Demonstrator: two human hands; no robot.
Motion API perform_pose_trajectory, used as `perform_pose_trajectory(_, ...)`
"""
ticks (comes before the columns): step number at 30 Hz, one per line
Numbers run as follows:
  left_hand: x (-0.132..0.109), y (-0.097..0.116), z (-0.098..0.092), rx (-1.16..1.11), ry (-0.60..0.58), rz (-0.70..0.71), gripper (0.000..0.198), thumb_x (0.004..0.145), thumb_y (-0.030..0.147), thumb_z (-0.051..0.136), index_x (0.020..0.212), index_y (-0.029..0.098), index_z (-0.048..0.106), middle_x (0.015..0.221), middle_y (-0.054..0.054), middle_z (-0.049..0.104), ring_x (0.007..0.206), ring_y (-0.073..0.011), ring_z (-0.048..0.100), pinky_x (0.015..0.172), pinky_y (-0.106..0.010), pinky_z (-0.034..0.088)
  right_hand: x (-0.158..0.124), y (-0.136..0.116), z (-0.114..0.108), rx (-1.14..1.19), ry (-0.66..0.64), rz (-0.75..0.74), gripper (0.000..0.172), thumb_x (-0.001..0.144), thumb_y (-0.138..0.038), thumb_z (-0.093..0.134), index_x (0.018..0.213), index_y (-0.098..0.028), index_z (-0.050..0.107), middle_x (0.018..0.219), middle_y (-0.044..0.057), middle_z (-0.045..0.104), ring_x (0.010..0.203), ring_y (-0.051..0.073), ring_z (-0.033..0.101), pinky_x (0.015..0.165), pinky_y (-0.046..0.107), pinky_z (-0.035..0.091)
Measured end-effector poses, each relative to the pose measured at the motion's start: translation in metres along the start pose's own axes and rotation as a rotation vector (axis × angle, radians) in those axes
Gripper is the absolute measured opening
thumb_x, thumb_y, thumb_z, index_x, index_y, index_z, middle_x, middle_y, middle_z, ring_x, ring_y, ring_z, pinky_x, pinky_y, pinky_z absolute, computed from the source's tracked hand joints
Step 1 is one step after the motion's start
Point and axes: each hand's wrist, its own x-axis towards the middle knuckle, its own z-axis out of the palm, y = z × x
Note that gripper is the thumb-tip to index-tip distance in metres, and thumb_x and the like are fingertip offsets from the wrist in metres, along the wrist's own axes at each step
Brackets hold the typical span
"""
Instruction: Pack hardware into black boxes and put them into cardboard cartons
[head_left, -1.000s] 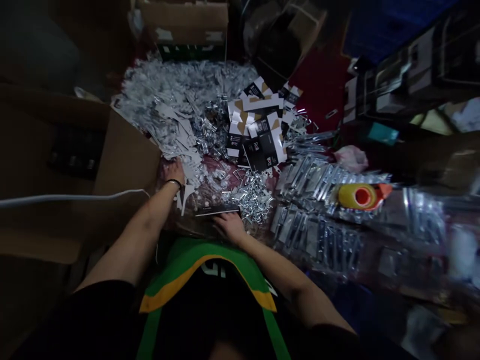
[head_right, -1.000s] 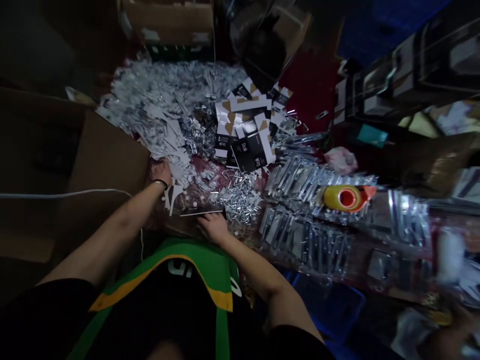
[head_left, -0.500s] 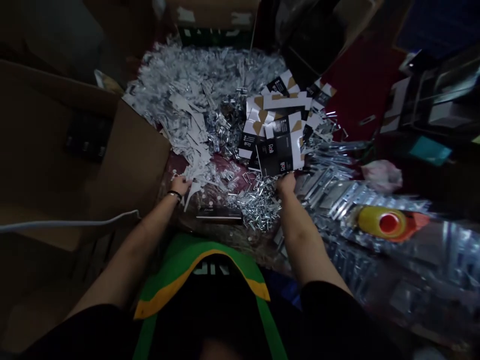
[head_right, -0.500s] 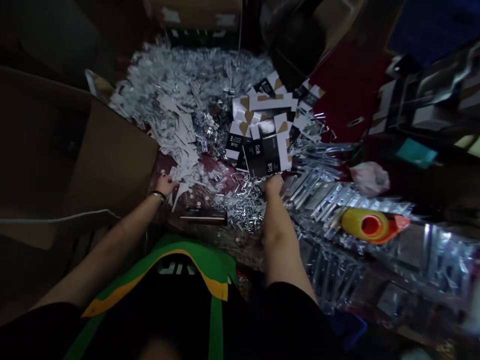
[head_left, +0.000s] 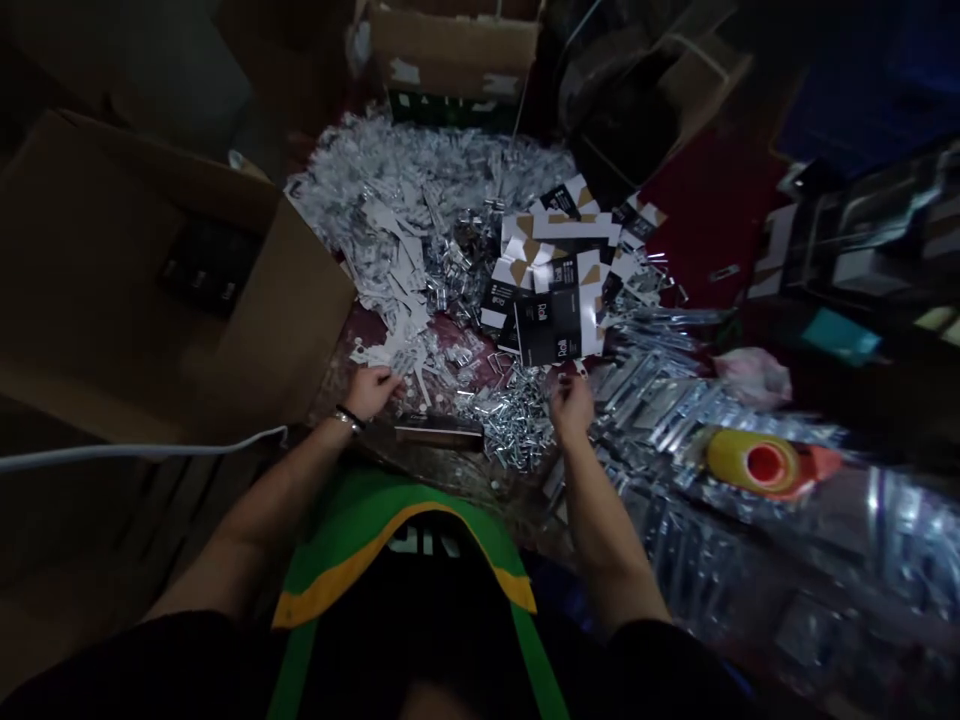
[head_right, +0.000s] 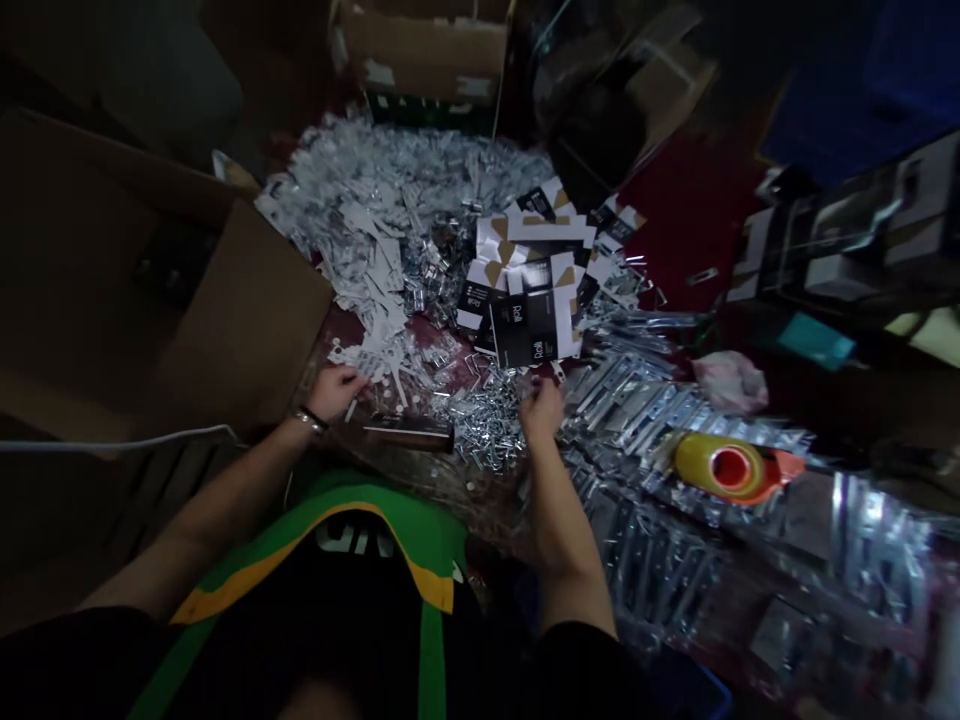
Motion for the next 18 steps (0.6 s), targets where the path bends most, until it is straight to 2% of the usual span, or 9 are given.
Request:
perform_pose_trajectory(2,-0.024,0.006,0.002,0.087,-0.08,0.184,0.036,0.095,0.038,0.068,0.067,0.016,0.067,0.067,-0.003,0.067,0.061,-0.0165,0.064,0.061,-0.029,0.053,-0.028,0.0,0.008,-0.153,-0.104,-0.233,0.04,0.092,-0.016,0.051,0.127,-0.019,0.07,0.125,0.014,0.066,0.114,0.027,0.059,0.098,0.038,0.046)
perform_pose_trajectory(4,-0.048,0.012,0.008,0.181,-0.126,0.368,0.044,0.099,0.041,0.063,0.063,0.017,0.065,0.073,-0.005,0.065,0.07,-0.0168,0.063,0.071,-0.031,0.055,-0.047,-0.005,0.022,-0.363,-0.189,-0.426,0.036,0.097,-0.022,0.051,0.127,-0.016,0.071,0.13,0.018,0.064,0.122,0.032,0.055,0.101,0.042,0.044)
perform_pose_trajectory(5,-0.058,0.015,0.011,0.215,-0.143,0.44,0.047,0.101,0.043,0.059,0.062,0.017,0.064,0.077,-0.006,0.064,0.075,-0.0171,0.063,0.075,-0.031,0.055,-0.053,-0.008,0.028,-0.455,-0.21,-0.47,0.036,0.099,-0.024,0.051,0.128,-0.014,0.07,0.132,0.02,0.064,0.124,0.034,0.054,0.102,0.044,0.044)
perform_pose_trajectory(8,-0.082,0.014,0.018,0.219,-0.206,0.539,0.048,0.106,0.046,0.049,0.072,0.017,0.065,0.087,-0.007,0.064,0.081,-0.0167,0.062,0.076,-0.03,0.056,-0.058,-0.014,0.04,-0.563,-0.244,-0.49,0.034,0.102,-0.023,0.046,0.125,-0.011,0.069,0.132,0.023,0.064,0.128,0.036,0.052,0.105,0.047,0.041)
perform_pose_trajectory(12,-0.104,-0.005,0.018,0.15,-0.285,0.524,0.04,0.105,0.046,0.052,0.092,0.015,0.074,0.095,-0.008,0.069,0.074,-0.0142,0.064,0.071,-0.028,0.057,-0.054,-0.004,0.037,-0.501,-0.292,-0.48,0.035,0.1,-0.011,0.042,0.118,-0.01,0.071,0.13,0.02,0.067,0.124,0.031,0.057,0.101,0.039,0.043)
perform_pose_trajectory(16,-0.121,-0.035,0.016,0.093,-0.192,0.404,0.033,0.099,0.044,0.063,0.094,0.015,0.078,0.087,-0.007,0.076,0.072,-0.016,0.07,0.07,-0.028,0.059,-0.053,0.018,0.024,-0.442,-0.263,-0.39,0.03,0.099,-0.013,0.046,0.111,-0.012,0.074,0.118,0.016,0.072,0.099,0.023,0.066,0.085,0.031,0.047)
perform_pose_trajectory(18,-0.132,-0.047,0.013,0.098,-0.136,0.441,0.028,0.097,0.041,0.068,0.096,0.015,0.079,0.089,-0.008,0.078,0.079,-0.0184,0.073,0.075,-0.031,0.061,-0.06,0.029,0.016,-0.409,-0.215,-0.348,0.029,0.102,-0.02,0.046,0.109,-0.012,0.073,0.112,0.016,0.073,0.095,0.022,0.066,0.084,0.03,0.048)
